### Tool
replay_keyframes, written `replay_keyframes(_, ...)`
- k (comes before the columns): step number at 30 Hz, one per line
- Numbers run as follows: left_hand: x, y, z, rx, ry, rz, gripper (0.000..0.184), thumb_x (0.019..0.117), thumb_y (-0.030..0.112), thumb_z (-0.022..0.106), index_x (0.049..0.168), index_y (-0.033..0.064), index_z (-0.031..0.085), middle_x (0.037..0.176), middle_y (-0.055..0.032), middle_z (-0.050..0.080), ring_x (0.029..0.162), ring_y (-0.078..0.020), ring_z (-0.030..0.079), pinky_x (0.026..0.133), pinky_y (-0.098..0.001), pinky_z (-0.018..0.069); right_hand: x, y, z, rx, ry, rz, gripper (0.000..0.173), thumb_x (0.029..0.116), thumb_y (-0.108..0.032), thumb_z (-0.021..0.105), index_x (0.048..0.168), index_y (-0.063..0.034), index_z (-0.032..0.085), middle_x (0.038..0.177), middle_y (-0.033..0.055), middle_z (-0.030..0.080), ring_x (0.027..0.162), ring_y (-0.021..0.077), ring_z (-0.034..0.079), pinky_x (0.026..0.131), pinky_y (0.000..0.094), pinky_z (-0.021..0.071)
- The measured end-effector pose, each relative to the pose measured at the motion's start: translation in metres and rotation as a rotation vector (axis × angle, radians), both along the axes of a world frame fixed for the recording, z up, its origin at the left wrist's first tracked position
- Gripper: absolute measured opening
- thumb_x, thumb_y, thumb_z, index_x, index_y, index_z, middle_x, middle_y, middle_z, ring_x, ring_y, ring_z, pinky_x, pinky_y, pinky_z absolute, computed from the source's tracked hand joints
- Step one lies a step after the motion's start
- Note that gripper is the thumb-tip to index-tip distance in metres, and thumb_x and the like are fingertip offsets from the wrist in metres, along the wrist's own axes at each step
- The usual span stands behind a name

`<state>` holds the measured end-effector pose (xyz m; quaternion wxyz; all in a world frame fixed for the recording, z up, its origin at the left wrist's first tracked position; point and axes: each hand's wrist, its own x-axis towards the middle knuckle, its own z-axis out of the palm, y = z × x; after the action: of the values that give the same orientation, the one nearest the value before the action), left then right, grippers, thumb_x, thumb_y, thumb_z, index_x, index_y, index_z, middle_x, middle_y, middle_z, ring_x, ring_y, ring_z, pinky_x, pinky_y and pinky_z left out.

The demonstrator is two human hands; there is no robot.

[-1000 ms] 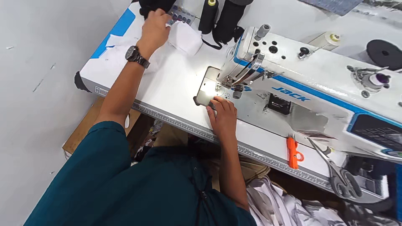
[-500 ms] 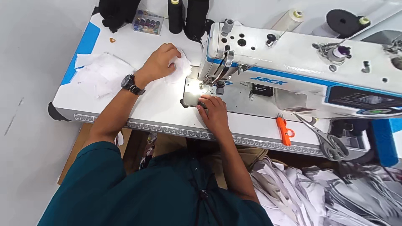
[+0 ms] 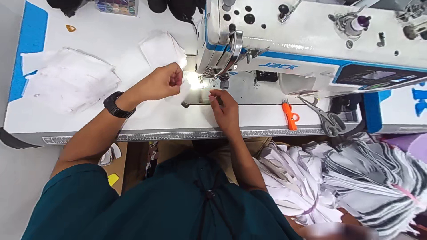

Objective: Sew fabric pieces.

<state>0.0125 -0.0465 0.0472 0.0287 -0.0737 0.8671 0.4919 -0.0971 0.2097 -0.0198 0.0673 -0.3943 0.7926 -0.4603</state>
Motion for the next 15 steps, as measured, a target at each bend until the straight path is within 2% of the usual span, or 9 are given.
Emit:
replay_keyframes(2, 0.001, 0.021, -0.010, 0.010, 0.031, -0.078, 0.021, 0.0912, 0.005, 0.067, 0.110, 0.0029, 0.058, 0.089, -0.0066, 0.065, 0.072, -0.0111, 0.063, 0.065, -0.0298, 0.0550, 0.002, 0.006, 0.005, 0.006, -0.097, -0.049, 0.025, 0.1041, -0.018, 0.056, 0.123, -0.0061, 0.069, 0.095, 0.0047, 0.072, 0.077, 0.0102, 0.067, 0.068, 0.0291, 0.0577)
replay_keyframes(4, -0.003, 0.029, -0.026, -0.183, 0.196, -0.152, 0.021, 0.0948, 0.009, 0.066, 0.114, 0.0001, 0.066, 0.101, -0.0118, 0.065, 0.085, -0.0195, 0.063, 0.076, -0.0359, 0.0553, 0.006, 0.011, 0.009, 0.061, -0.096, -0.057, 0.027, 0.1034, -0.021, 0.058, 0.125, -0.0067, 0.068, 0.089, 0.0037, 0.071, 0.071, 0.0112, 0.064, 0.063, 0.0304, 0.0551)
replay_keyframes(6, -0.010, 0.028, -0.041, -0.347, 0.323, -0.204, 0.027, 0.0973, 0.014, 0.065, 0.121, 0.0011, 0.069, 0.118, -0.0178, 0.066, 0.111, -0.0306, 0.064, 0.098, -0.0446, 0.0534, 0.012, 0.012, 0.009, 0.122, 0.001, -0.055, 0.032, 0.1007, -0.026, 0.063, 0.125, -0.0066, 0.068, 0.091, 0.0029, 0.071, 0.078, 0.0139, 0.066, 0.069, 0.0337, 0.0568)
replay_keyframes(7, -0.013, 0.028, -0.046, -0.389, 0.337, -0.229, 0.032, 0.0989, 0.018, 0.065, 0.127, 0.0023, 0.067, 0.123, -0.0188, 0.064, 0.117, -0.0331, 0.062, 0.103, -0.0461, 0.0504, 0.017, 0.011, 0.008, 0.151, 0.069, -0.068, 0.034, 0.0982, -0.030, 0.067, 0.123, -0.0066, 0.069, 0.092, 0.0036, 0.071, 0.082, 0.0170, 0.067, 0.072, 0.0368, 0.0569)
replay_keyframes(9, -0.020, 0.029, -0.053, -0.463, 0.327, -0.256, 0.038, 0.1023, 0.023, 0.061, 0.134, 0.0032, 0.064, 0.120, -0.0201, 0.063, 0.114, -0.0356, 0.061, 0.100, -0.0473, 0.0502, 0.026, 0.005, 0.003, 0.227, 0.207, -0.121, 0.041, 0.0937, -0.039, 0.071, 0.118, -0.0065, 0.072, 0.097, 0.0088, 0.069, 0.090, 0.0261, 0.066, 0.075, 0.0441, 0.0542)
replay_keyframes(10, -0.022, 0.029, -0.054, -0.489, 0.319, -0.253, 0.035, 0.1036, 0.022, 0.059, 0.132, 0.0029, 0.066, 0.113, -0.0198, 0.063, 0.109, -0.0359, 0.062, 0.096, -0.0475, 0.0510, 0.029, 0.001, 0.000, 0.271, 0.269, -0.153, 0.044, 0.0925, -0.044, 0.071, 0.117, -0.0077, 0.073, 0.099, 0.0104, 0.069, 0.093, 0.0290, 0.065, 0.075, 0.0455, 0.0533)
replay_keyframes(12, -0.025, 0.029, -0.053, -0.521, 0.335, -0.253, 0.023, 0.1028, 0.018, 0.058, 0.115, 0.0025, 0.070, 0.104, -0.0196, 0.064, 0.104, -0.0372, 0.062, 0.094, -0.0485, 0.0512, 0.033, -0.004, -0.004, 0.324, 0.339, -0.193, 0.046, 0.0923, -0.050, 0.070, 0.116, -0.0097, 0.073, 0.102, 0.0114, 0.068, 0.095, 0.0313, 0.065, 0.074, 0.0452, 0.0523)
replay_keyframes(13, -0.026, 0.028, -0.052, -0.518, 0.349, -0.263, 0.018, 0.1016, 0.016, 0.059, 0.106, 0.0027, 0.071, 0.103, -0.0195, 0.063, 0.105, -0.0375, 0.061, 0.094, -0.0491, 0.0501, 0.034, -0.005, -0.004, 0.332, 0.342, -0.195, 0.046, 0.0926, -0.050, 0.070, 0.116, -0.0101, 0.073, 0.103, 0.0115, 0.068, 0.096, 0.0314, 0.065, 0.073, 0.0447, 0.0520)
replay_keyframes(15, -0.026, 0.025, -0.053, -0.517, 0.362, -0.287, 0.016, 0.1012, 0.015, 0.058, 0.100, 0.0030, 0.069, 0.106, -0.0192, 0.063, 0.108, -0.0380, 0.059, 0.095, -0.0509, 0.0480, 0.033, -0.002, -0.004, 0.327, 0.322, -0.179, 0.042, 0.0947, -0.046, 0.069, 0.118, -0.0112, 0.073, 0.104, 0.0113, 0.067, 0.097, 0.0314, 0.064, 0.075, 0.0445, 0.0518)
